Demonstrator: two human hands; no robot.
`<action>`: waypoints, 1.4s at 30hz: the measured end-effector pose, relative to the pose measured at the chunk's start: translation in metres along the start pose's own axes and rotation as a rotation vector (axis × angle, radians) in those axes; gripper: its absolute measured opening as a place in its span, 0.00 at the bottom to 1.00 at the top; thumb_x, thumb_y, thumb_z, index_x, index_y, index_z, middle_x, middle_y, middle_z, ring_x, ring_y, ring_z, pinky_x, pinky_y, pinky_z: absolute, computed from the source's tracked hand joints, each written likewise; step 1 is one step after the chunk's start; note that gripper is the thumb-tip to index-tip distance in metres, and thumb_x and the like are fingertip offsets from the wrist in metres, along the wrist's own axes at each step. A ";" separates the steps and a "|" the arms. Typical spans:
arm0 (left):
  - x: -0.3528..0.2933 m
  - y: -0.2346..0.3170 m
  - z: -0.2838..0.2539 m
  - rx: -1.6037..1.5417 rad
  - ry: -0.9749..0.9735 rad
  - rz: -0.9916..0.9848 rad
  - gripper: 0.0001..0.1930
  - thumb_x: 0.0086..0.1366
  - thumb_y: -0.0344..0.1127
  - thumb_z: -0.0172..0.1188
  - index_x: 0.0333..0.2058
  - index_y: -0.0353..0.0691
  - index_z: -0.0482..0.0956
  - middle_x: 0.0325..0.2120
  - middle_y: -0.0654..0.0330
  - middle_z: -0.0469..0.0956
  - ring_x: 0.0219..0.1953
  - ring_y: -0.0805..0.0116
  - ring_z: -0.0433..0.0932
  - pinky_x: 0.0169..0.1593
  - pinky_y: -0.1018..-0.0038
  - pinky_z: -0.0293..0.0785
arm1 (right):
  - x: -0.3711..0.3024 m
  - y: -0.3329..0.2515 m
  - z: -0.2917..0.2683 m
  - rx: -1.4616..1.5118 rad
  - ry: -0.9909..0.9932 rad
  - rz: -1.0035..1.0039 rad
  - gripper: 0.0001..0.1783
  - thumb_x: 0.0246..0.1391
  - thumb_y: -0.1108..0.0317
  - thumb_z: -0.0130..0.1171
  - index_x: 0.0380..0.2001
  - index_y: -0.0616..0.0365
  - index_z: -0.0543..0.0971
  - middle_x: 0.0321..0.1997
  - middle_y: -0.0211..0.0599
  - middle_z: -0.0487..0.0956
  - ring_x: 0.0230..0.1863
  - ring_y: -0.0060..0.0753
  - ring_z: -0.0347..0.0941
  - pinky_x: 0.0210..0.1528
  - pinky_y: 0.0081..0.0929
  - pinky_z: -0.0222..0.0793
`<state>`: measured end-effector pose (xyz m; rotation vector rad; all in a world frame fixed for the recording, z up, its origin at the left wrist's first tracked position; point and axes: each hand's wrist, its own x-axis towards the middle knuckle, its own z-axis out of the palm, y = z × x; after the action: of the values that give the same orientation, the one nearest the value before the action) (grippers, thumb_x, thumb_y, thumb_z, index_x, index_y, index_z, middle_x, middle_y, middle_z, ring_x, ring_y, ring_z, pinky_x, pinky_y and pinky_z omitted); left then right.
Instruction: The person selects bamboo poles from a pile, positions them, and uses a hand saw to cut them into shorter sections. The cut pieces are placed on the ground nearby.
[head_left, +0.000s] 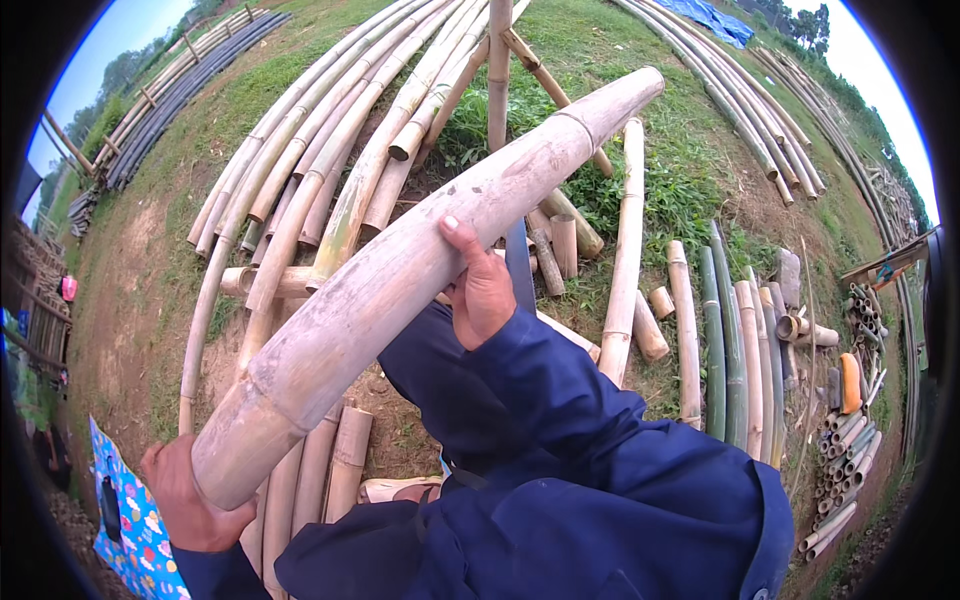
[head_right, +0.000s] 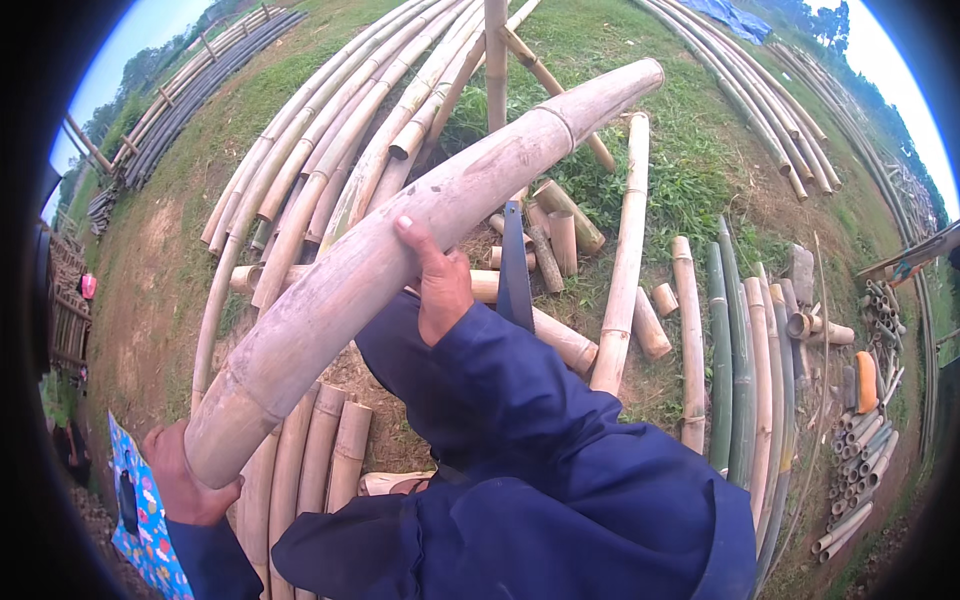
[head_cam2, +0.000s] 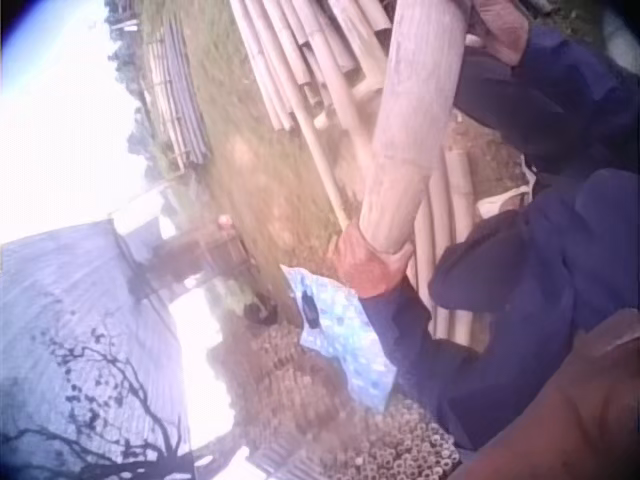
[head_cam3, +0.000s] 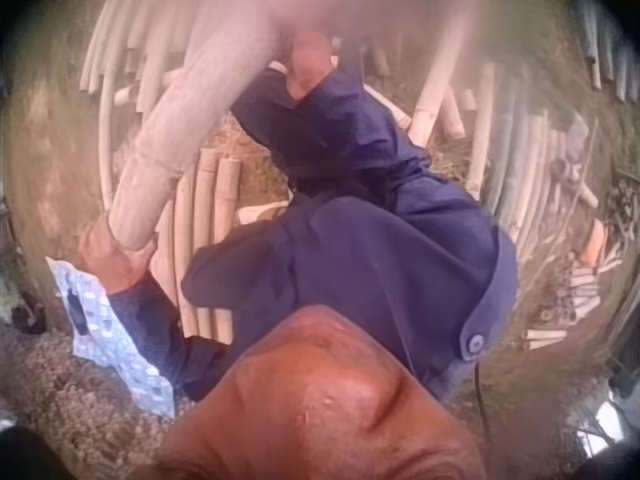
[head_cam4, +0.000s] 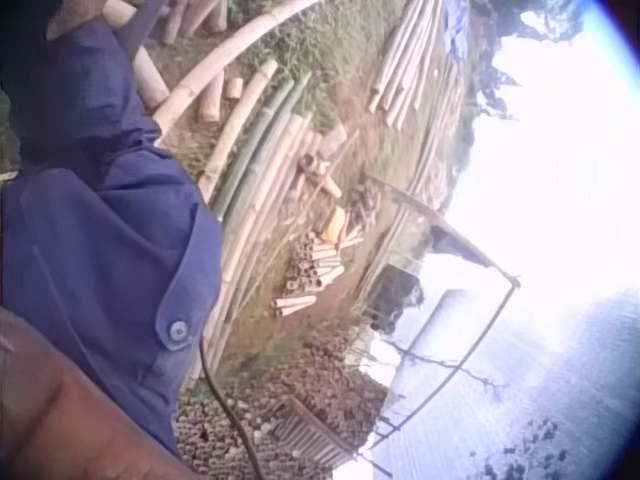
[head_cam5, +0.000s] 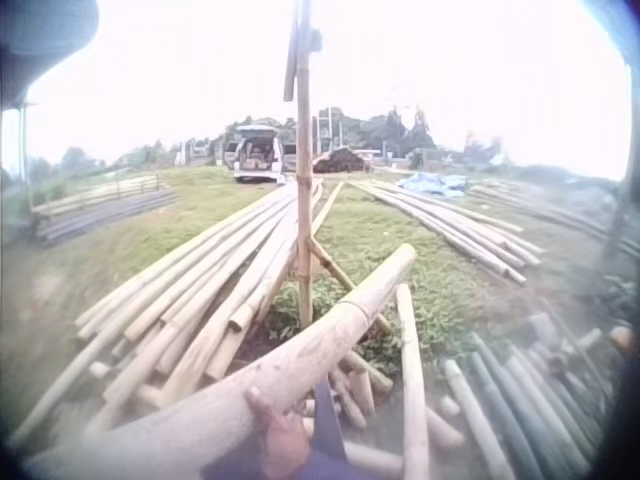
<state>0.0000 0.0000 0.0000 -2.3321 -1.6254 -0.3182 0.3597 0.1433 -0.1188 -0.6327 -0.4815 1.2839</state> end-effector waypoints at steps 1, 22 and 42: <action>0.023 0.018 0.017 -0.047 0.014 0.031 0.34 0.36 0.42 0.73 0.45 0.35 0.77 0.36 0.47 0.81 0.43 0.48 0.80 0.64 0.50 0.64 | 0.020 -0.013 -0.025 -0.056 0.070 0.018 0.45 0.56 0.48 0.73 0.70 0.55 0.67 0.65 0.41 0.76 0.64 0.36 0.75 0.67 0.40 0.70; 0.099 0.404 0.244 -0.775 -1.142 0.082 0.50 0.49 0.74 0.68 0.46 0.22 0.84 0.41 0.38 0.86 0.47 0.43 0.86 0.55 0.55 0.78 | 0.124 -0.171 -0.473 -1.310 0.808 0.544 0.57 0.40 0.31 0.76 0.58 0.72 0.78 0.53 0.51 0.83 0.47 0.49 0.82 0.50 0.40 0.77; 0.079 0.283 0.197 -0.400 -0.189 0.517 0.28 0.56 0.48 0.74 0.51 0.38 0.82 0.50 0.54 0.81 0.66 0.53 0.72 0.74 0.47 0.53 | -0.074 -0.065 -0.592 -1.586 1.040 0.581 0.73 0.23 0.44 0.88 0.69 0.75 0.63 0.62 0.60 0.78 0.60 0.52 0.80 0.63 0.40 0.76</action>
<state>0.2969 0.0458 -0.1864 -3.0566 -1.0291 -0.3375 0.7763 -0.0353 -0.5120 -2.7257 -0.3417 0.6433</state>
